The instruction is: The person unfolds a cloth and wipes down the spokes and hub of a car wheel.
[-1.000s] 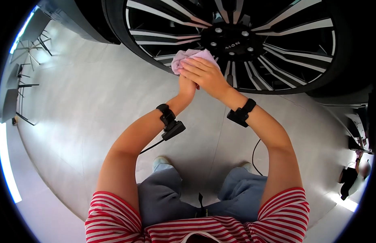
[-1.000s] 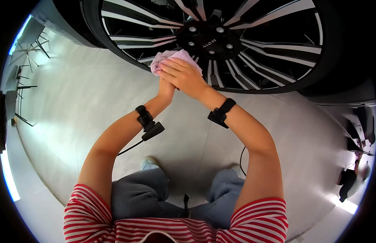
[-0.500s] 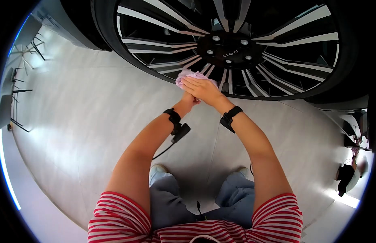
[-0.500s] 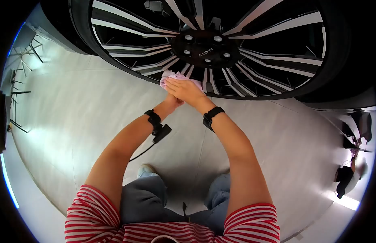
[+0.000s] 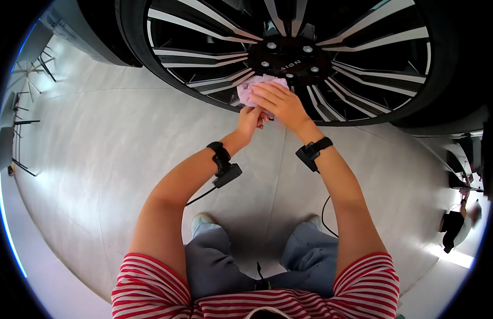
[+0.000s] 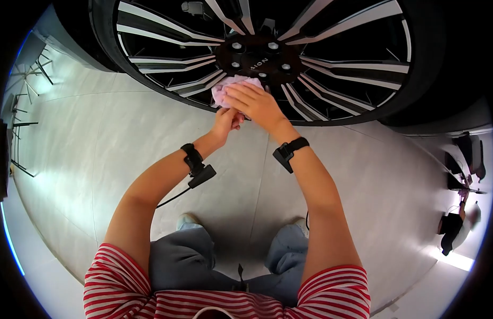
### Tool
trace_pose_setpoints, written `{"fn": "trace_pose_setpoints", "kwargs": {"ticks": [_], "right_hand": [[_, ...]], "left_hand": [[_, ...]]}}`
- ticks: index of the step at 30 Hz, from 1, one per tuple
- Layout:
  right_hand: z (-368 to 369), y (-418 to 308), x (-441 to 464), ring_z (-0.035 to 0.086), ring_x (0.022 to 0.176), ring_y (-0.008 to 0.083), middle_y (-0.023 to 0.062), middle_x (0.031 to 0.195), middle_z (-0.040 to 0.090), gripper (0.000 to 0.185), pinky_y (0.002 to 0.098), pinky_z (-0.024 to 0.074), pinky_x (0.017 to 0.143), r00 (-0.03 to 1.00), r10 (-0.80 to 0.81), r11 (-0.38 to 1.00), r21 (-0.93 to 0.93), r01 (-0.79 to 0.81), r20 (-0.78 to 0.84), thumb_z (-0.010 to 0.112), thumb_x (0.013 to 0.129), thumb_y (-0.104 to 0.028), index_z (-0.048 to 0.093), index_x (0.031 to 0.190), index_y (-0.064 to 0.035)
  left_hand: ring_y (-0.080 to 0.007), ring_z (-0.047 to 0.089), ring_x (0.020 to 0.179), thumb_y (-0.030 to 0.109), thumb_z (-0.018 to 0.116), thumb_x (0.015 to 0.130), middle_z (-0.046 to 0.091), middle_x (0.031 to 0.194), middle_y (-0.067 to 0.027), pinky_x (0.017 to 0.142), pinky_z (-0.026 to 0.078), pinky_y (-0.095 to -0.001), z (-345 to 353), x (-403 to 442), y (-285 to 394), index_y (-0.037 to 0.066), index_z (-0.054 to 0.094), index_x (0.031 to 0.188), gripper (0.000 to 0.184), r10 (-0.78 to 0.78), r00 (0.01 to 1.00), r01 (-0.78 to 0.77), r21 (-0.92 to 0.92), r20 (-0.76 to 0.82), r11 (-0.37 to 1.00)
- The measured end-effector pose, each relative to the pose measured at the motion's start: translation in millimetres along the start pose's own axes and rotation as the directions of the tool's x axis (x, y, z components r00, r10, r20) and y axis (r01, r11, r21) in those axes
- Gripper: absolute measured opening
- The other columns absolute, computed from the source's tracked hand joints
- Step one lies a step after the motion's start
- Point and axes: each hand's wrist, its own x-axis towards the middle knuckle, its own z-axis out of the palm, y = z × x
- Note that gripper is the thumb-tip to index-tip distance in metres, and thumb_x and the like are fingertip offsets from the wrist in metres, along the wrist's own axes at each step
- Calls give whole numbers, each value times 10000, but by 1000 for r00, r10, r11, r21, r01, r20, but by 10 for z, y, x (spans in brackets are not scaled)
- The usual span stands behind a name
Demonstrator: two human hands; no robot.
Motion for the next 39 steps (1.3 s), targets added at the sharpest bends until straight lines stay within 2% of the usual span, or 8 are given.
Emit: {"fn": "trace_pose_setpoints", "kwargs": {"ticks": [4,7,11,14,17,21,30,39], "right_hand": [[-212,10,56,565,1145,208,30,1231,599,418,352,457,974,995,49,997,-60,-54,-91,634,735,-78,628,1150,-124],[-516,30,174,613,1059,241,63,1179,620,455,335,509,860,963,88,992,-66,-108,-257,679,693,-43,643,1142,-106],[-1080,122,240,610,941,232,39,1077,612,435,327,489,779,973,4,989,-141,-37,-232,670,716,-37,647,1143,-115],[-1364,-70,41,583,918,215,26,1021,602,450,334,447,776,998,33,988,-152,-25,50,649,731,-57,636,1176,-131],[-1145,-79,-504,540,996,244,54,1107,553,544,357,417,801,958,77,980,-197,-22,276,620,747,-80,569,1282,-161],[-521,-152,-946,505,1133,282,85,1263,495,533,409,415,900,950,103,994,-75,-84,295,599,774,-86,548,1301,-152],[-166,79,-1141,517,1148,237,5,1334,495,510,377,433,944,894,205,965,68,-252,398,589,742,-5,572,1235,-135],[-156,-3,-1199,538,1102,202,-2,1298,556,485,345,435,864,943,258,955,88,-282,212,592,716,45,630,1172,-116]], "left_hand": [[-87,478,521,251,518,934,606,663,-36,505,405,-253,133,-58,242,47,557,974,211,144,989,-145,126,16,981],[-95,556,561,204,548,930,633,657,-50,512,423,-246,425,-206,628,5,566,983,207,482,876,-476,150,-2,866],[-96,566,549,182,564,908,656,665,-49,530,431,-246,727,-307,798,-2,581,1018,215,558,828,-561,102,61,821],[-104,571,549,221,556,895,655,663,-48,521,436,-254,818,-124,439,11,614,965,229,384,900,-423,200,209,884],[-108,540,543,282,549,881,656,716,-35,512,451,-271,772,-69,62,47,636,892,251,108,946,-189,249,305,950],[-99,513,577,300,544,888,662,795,-23,537,471,-268,552,104,-393,99,630,891,219,-330,928,267,307,175,913],[-83,526,625,240,485,958,598,820,11,580,473,-272,566,434,-765,134,570,967,136,-257,961,245,108,108,963],[-124,529,562,167,471,929,584,734,-34,488,415,-286,669,451,-991,48,574,909,158,1,1000,0,64,-21,998]]}}
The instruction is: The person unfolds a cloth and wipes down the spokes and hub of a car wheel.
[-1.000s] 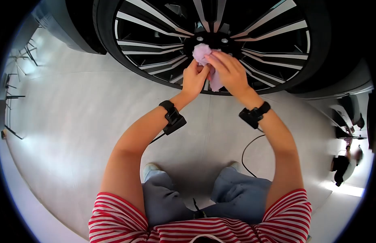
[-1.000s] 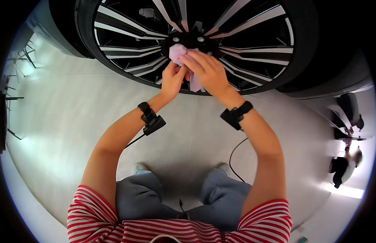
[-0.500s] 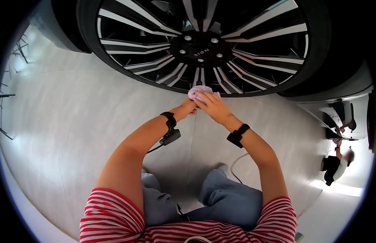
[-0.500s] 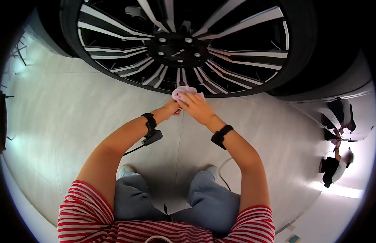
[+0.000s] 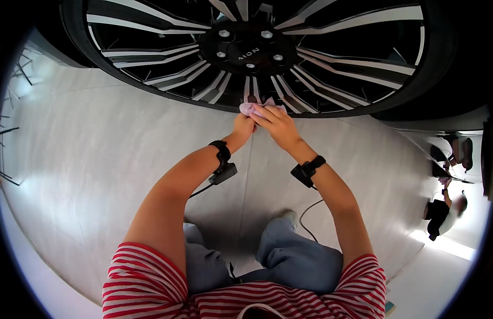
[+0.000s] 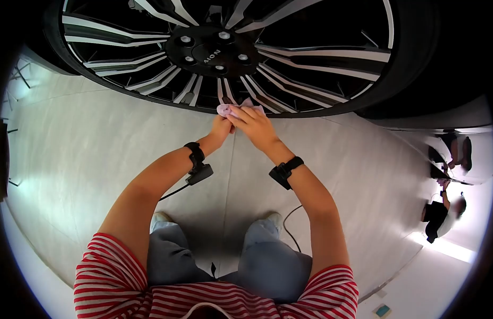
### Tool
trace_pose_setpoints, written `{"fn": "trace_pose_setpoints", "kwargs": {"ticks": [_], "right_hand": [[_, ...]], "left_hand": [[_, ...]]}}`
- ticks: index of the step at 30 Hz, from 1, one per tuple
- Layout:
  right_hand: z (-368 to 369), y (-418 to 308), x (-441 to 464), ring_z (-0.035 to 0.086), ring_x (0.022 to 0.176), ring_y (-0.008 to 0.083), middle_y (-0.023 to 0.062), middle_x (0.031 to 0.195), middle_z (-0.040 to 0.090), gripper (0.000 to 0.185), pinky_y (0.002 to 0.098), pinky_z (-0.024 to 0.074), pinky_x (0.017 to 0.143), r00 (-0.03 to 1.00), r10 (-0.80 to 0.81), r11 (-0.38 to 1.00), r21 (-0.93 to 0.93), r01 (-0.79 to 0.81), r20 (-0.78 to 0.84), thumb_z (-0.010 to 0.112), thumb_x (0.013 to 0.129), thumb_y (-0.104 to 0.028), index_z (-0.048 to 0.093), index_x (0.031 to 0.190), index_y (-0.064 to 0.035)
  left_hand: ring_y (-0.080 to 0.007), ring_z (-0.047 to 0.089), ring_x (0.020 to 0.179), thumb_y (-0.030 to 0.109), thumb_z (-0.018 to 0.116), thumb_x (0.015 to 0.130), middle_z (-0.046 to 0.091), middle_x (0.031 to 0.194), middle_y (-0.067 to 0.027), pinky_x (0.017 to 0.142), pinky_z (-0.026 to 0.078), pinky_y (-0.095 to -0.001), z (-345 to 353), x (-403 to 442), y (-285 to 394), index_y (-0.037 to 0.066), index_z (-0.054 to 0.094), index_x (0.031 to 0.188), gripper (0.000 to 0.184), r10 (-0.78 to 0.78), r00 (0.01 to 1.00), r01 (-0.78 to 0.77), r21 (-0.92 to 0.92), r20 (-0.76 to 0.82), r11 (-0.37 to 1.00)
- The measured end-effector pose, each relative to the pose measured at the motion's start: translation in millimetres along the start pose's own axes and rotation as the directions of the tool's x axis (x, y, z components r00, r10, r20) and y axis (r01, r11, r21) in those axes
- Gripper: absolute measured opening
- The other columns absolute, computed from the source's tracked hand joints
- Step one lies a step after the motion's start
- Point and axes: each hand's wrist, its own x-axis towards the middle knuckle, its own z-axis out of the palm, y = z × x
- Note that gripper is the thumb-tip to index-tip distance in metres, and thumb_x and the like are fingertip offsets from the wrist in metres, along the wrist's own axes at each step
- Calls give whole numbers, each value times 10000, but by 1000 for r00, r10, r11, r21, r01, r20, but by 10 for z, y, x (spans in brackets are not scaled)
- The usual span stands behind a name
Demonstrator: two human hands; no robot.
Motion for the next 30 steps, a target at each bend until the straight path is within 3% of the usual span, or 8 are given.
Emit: {"fn": "trace_pose_setpoints", "kwargs": {"ticks": [6,9,12,15,20,24,27,30], "right_hand": [[-93,-104,146,543,1070,223,24,1243,580,513,342,430,869,981,-18,998,-70,5,-191,613,682,53,659,1156,-137],[-181,-186,263,543,1044,246,27,1212,589,510,344,428,878,961,9,996,-81,-33,-277,616,679,57,677,1140,-152],[-266,-283,389,541,1025,265,33,1197,592,486,354,425,887,931,35,993,-95,-74,-364,620,688,49,690,1123,-156],[-372,-345,629,540,1018,263,32,1193,587,469,362,421,874,899,56,986,-121,-119,-434,632,694,19,688,1126,-154],[-320,-323,799,538,994,230,16,1173,591,492,347,417,819,862,20,977,-173,-124,-506,653,668,-13,680,1139,-154],[-191,-317,660,544,926,206,7,1154,616,480,325,425,785,883,20,972,-198,-127,-469,653,659,0,700,1111,-156],[-82,-307,504,555,850,191,-8,1116,658,454,308,436,741,896,26,979,-168,-112,-444,654,673,31,716,1089,-140],[30,-244,350,564,857,181,-13,1088,662,456,298,455,740,934,0,986,-153,-59,-356,663,639,-24,718,1074,-151]], "left_hand": [[-167,603,519,215,538,824,648,591,-118,495,462,-322,91,-177,298,-63,652,720,318,172,968,-137,193,-181,972],[-173,598,506,222,529,833,637,563,-120,497,463,-319,80,-254,511,-53,656,691,334,234,956,-201,181,-179,963],[-181,600,512,221,529,841,638,577,-126,497,462,-318,17,-458,937,-57,647,687,340,295,954,-280,193,-51,940],[-175,597,514,210,527,850,639,591,-118,495,460,-311,49,-414,1274,-54,636,670,338,410,906,-394,145,-103,908],[-124,542,519,134,487,862,599,622,-72,467,426,-268,-38,-446,1469,-38,582,702,253,326,945,-327,195,39,925],[-184,615,522,159,523,824,637,602,-101,482,472,-306,-101,-472,1291,-29,659,714,257,305,950,-313,241,71,919],[-199,634,532,196,532,814,639,602,-104,481,472,-305,-155,-412,1084,-24,662,715,274,278,955,-293,458,101,839],[-200,619,527,225,523,848,635,655,-93,467,491,-324,-201,-231,794,-18,640,764,282,70,994,-102,450,89,887]]}}
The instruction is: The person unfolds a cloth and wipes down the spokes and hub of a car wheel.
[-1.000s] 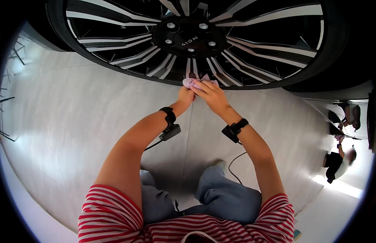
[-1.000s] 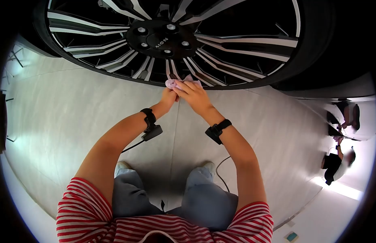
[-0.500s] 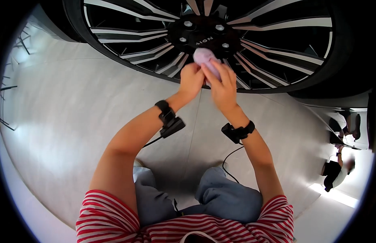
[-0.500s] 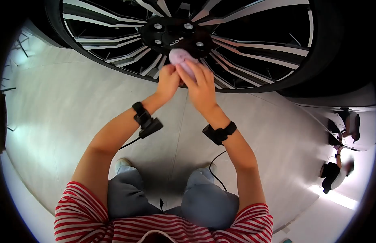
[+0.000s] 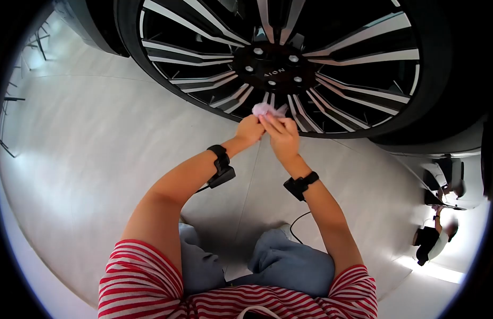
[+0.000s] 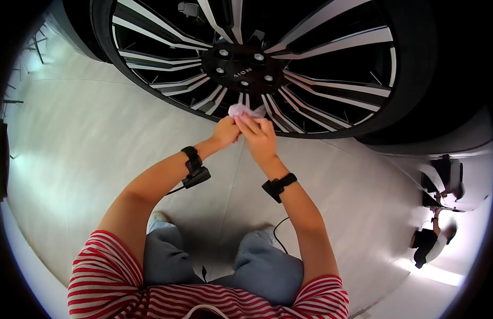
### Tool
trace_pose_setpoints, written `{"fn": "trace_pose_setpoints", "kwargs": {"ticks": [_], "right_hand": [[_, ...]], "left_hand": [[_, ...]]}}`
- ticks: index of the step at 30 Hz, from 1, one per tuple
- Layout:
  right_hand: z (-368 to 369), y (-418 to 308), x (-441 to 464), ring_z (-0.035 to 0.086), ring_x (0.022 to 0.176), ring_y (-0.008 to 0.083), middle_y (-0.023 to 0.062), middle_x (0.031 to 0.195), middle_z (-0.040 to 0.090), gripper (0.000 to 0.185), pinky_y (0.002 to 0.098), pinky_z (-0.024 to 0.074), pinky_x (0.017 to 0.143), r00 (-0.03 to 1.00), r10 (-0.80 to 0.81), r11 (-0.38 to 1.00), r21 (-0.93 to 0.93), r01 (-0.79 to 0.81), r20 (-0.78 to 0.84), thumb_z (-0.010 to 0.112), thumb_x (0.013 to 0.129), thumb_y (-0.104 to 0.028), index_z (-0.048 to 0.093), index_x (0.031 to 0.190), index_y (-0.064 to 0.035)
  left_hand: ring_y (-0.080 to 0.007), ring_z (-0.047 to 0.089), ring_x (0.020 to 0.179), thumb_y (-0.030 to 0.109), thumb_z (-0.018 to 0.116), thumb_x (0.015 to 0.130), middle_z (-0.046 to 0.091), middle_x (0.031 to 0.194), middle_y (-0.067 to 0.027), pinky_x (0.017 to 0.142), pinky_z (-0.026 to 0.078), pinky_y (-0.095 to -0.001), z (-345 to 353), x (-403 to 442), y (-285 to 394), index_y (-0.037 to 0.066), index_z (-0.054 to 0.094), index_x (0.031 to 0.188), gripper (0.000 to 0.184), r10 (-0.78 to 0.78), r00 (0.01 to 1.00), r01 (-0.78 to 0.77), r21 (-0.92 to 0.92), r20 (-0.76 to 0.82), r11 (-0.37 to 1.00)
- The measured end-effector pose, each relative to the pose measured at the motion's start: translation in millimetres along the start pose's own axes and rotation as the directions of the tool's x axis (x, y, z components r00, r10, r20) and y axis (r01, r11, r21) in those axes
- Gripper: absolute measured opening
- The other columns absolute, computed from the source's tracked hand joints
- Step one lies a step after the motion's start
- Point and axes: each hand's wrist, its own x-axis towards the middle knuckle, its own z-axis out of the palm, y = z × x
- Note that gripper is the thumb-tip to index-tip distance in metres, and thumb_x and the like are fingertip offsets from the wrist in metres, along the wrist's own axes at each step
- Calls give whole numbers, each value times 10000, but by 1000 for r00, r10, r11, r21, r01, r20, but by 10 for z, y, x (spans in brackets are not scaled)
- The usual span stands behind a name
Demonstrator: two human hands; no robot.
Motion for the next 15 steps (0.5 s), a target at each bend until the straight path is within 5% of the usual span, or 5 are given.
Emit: {"fn": "trace_pose_setpoints", "kwargs": {"ticks": [3,7,11,15], "right_hand": [[210,115,-438,567,898,181,-17,1078,664,444,314,475,803,986,-1,1000,30,-4,165,646,650,-29,711,1071,-153],[257,141,-562,562,929,207,-6,1090,664,482,340,464,852,977,54,997,36,-63,207,648,643,-14,697,1102,-153],[-77,110,-439,573,934,226,16,1094,667,448,342,475,829,977,172,981,73,-182,126,647,653,-5,710,1073,-147],[-839,69,-501,593,964,235,23,1067,680,409,327,484,810,972,221,973,47,-226,80,626,680,21,720,1046,-134]], "left_hand": [[-223,631,539,243,512,859,643,687,-112,494,535,-341,212,215,-652,-20,648,801,302,-184,980,182,26,74,983],[-236,657,606,260,516,857,654,716,-128,524,570,-341,314,288,-669,-26,655,815,320,-256,965,256,17,58,967],[-304,636,679,317,544,873,654,744,-155,614,508,-398,302,117,-469,24,662,940,323,142,985,-173,438,103,882],[-365,623,724,339,551,855,657,796,-193,660,476,-423,612,-305,76,39,667,922,328,216,973,-231,312,85,922]]}}
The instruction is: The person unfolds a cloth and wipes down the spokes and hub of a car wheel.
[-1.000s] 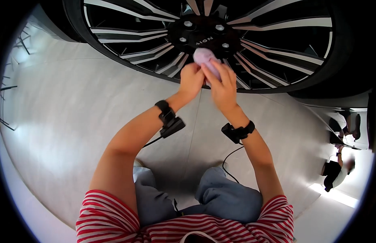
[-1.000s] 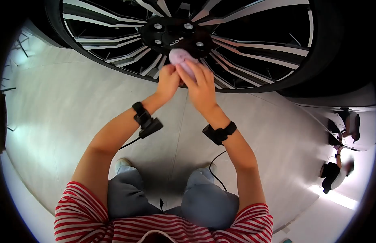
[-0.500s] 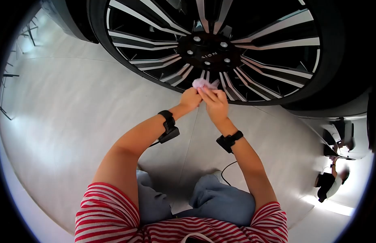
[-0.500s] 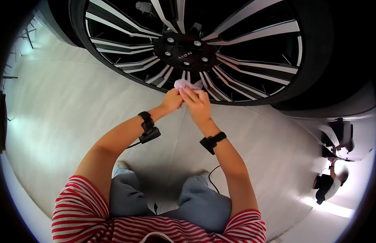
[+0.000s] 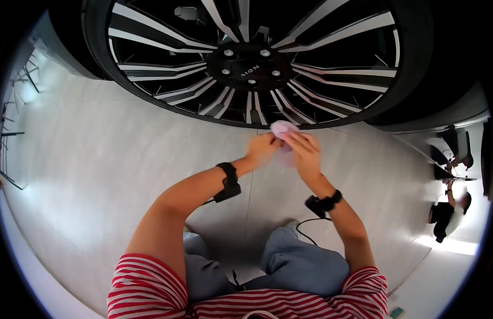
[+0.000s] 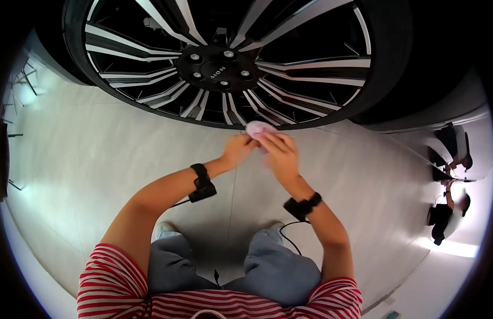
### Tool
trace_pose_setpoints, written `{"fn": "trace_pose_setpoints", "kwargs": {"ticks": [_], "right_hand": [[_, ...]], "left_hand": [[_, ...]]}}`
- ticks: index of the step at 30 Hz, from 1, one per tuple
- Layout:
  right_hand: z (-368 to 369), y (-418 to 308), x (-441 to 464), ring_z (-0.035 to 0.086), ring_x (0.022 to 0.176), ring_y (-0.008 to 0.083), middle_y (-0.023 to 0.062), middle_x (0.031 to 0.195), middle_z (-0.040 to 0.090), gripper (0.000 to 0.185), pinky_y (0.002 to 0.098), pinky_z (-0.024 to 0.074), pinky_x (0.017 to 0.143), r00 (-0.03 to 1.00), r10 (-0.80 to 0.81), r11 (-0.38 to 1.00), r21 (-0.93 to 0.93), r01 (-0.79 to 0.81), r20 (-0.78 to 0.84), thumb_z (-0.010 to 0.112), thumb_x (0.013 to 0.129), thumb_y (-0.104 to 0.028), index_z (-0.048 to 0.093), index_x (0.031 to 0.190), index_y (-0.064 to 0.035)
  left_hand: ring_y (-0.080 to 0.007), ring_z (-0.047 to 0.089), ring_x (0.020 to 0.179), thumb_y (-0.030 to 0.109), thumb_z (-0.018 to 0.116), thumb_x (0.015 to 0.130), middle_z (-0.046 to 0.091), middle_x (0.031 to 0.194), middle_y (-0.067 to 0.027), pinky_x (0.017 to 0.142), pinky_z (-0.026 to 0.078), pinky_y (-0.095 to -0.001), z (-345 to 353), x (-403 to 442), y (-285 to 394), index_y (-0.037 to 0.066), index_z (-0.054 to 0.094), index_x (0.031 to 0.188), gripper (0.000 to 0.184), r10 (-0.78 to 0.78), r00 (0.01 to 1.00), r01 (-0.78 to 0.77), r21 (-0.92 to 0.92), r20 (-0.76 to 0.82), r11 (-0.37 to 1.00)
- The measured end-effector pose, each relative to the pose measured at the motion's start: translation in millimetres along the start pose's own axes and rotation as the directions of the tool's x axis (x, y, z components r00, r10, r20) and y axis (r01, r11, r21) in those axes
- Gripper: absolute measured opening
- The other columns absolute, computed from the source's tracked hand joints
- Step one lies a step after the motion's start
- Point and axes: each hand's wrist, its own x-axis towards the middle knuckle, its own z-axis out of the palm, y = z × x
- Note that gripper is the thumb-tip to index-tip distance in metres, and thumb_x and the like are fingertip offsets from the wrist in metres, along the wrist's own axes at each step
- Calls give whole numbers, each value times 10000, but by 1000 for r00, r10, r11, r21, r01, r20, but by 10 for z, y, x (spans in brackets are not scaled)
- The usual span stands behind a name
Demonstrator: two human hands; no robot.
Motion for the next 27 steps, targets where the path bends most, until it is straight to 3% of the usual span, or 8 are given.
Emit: {"fn": "trace_pose_setpoints", "kwargs": {"ticks": [2,5,8,10,12,17,23,27], "right_hand": [[-328,22,-45,601,975,229,25,1072,677,395,327,483,823,988,8,998,-60,-18,-151,612,688,22,723,1036,-131],[-617,42,-162,604,1003,226,34,1115,663,366,340,478,856,970,-162,975,-183,129,-180,612,714,39,728,1019,-126],[-390,90,-218,600,1052,253,67,1160,648,340,370,468,894,978,-185,963,-219,160,-100,606,765,48,708,1054,-98],[-98,232,-216,594,1072,298,101,1181,632,374,386,467,902,990,-29,993,-115,13,-140,597,777,79,669,1115,-64],[65,433,-186,588,1087,323,120,1201,620,402,392,463,913,986,37,998,-51,-46,-160,583,789,97,637,1161,-45],[179,525,-96,582,1094,284,97,1170,642,346,386,452,913,941,181,983,61,-171,-286,603,806,47,645,1140,-33],[247,454,-80,572,1056,254,56,1161,647,283,363,423,882,956,-36,961,-274,-47,-290,637,788,21,665,1056,-66],[403,508,1,548,1054,248,39,1184,624,288,361,404,887,949,19,985,-157,-72,-315,670,747,18,664,1012,-92]], "left_hand": [[-381,637,744,330,539,842,663,805,-209,650,484,-439,-56,-150,483,26,668,869,332,70,998,-68,-140,7,988],[-301,629,669,233,560,847,644,725,-180,627,479,-396,107,16,655,-13,652,863,263,238,971,-222,-331,6,917],[-268,624,623,181,555,833,632,684,-177,601,472,-384,317,262,390,-38,640,838,234,55,993,-21,-306,103,952],[-301,617,626,226,546,822,634,679,-159,596,471,-398,409,309,265,17,666,834,242,-17,997,-1,-238,-70,971],[-377,629,720,256,547,799,664,752,-163,621,481,-433,211,266,403,60,678,817,236,-43,989,11,-221,-139,975],[-308,596,562,292,538,849,619,626,-133,536,437,-389,58,190,363,82,696,849,263,50,978,-63,-59,-205,996],[-355,630,673,283,525,881,676,775,-136,602,481,-429,-54,170,257,63,649,906,253,40,983,-64,-130,-181,989],[-384,628,690,265,502,899,672,795,-175,619,485,-456,10,275,59,32,570,995,261,-69,985,24,-265,-161,964]]}}
